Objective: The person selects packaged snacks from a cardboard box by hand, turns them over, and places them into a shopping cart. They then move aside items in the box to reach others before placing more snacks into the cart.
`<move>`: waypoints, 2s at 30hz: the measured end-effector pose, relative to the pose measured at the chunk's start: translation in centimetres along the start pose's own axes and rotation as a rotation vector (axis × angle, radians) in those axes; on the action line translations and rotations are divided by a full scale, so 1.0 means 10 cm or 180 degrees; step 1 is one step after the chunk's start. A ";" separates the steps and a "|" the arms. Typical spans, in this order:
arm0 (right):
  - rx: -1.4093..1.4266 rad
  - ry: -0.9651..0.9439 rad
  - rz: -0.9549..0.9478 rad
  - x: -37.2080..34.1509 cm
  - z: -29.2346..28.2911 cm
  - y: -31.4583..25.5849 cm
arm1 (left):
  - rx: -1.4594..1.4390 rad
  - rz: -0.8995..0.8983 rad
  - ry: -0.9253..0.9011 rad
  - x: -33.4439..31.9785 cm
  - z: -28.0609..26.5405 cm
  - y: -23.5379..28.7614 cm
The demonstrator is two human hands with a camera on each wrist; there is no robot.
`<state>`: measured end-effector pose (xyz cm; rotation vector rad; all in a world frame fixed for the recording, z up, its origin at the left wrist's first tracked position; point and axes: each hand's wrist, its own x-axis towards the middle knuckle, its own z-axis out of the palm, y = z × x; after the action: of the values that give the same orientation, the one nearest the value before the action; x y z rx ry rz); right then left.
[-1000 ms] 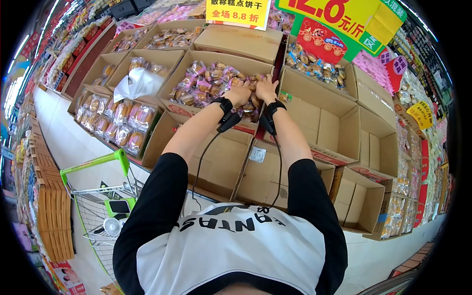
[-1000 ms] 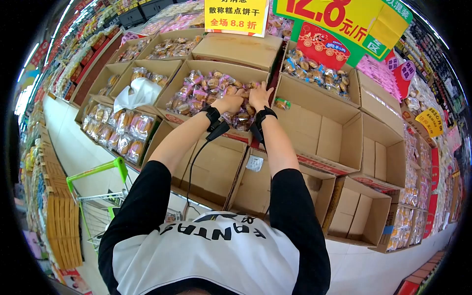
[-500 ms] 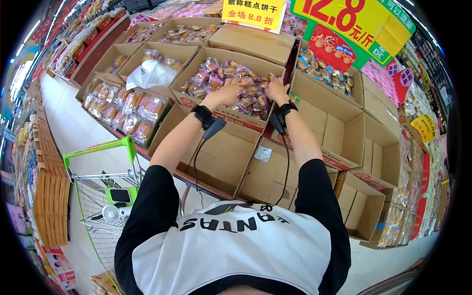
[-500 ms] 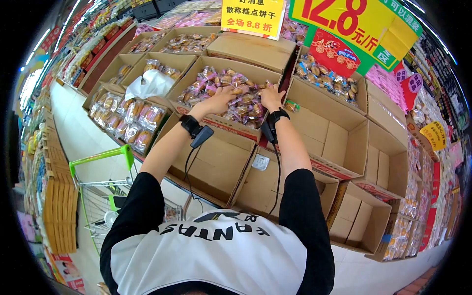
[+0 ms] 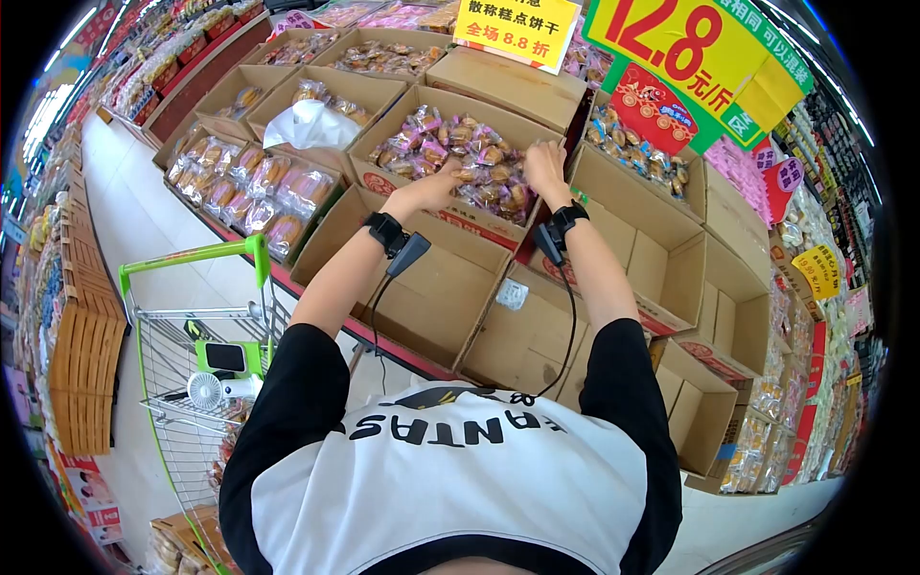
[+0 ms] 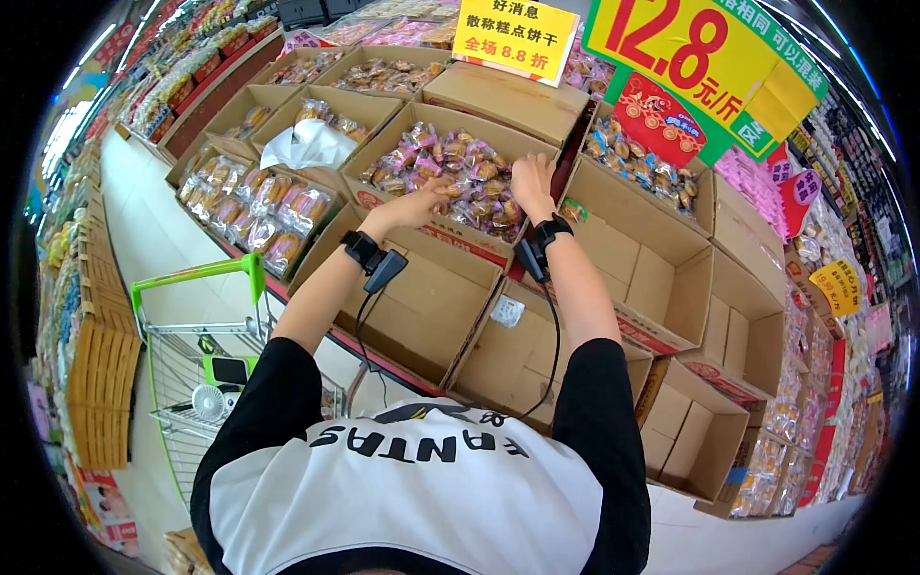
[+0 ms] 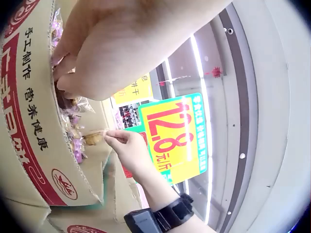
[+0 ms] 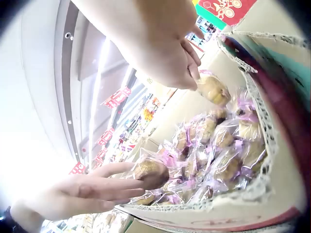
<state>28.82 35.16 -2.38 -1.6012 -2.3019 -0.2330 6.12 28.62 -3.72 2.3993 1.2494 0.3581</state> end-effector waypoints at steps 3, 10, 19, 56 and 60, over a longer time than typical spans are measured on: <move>-0.0152 0.0112 -0.0148 -0.08 -0.01 -0.05 | 0.0237 0.0037 -0.0074 0.05 0.12 -0.11; 0.0329 0.0209 -0.0456 -0.09 0.06 -0.07 | 0.0526 -0.1025 -0.0788 0.15 0.06 0.14; 0.1123 -0.0293 -0.0096 -0.25 -0.10 -0.20 | -0.0147 -0.1004 -0.0146 0.28 0.11 0.10; 0.3783 0.1114 0.0234 -0.98 -0.59 -0.47 | 0.0681 -0.2175 0.0823 0.33 0.37 0.16; 0.4220 0.1075 0.0264 -1.04 -0.68 -0.50 | -0.0199 -0.1092 0.2667 0.17 0.33 0.27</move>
<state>28.64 22.12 0.58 -0.8185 -1.4565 0.8106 10.31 27.88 -5.31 1.9520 1.9018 1.3498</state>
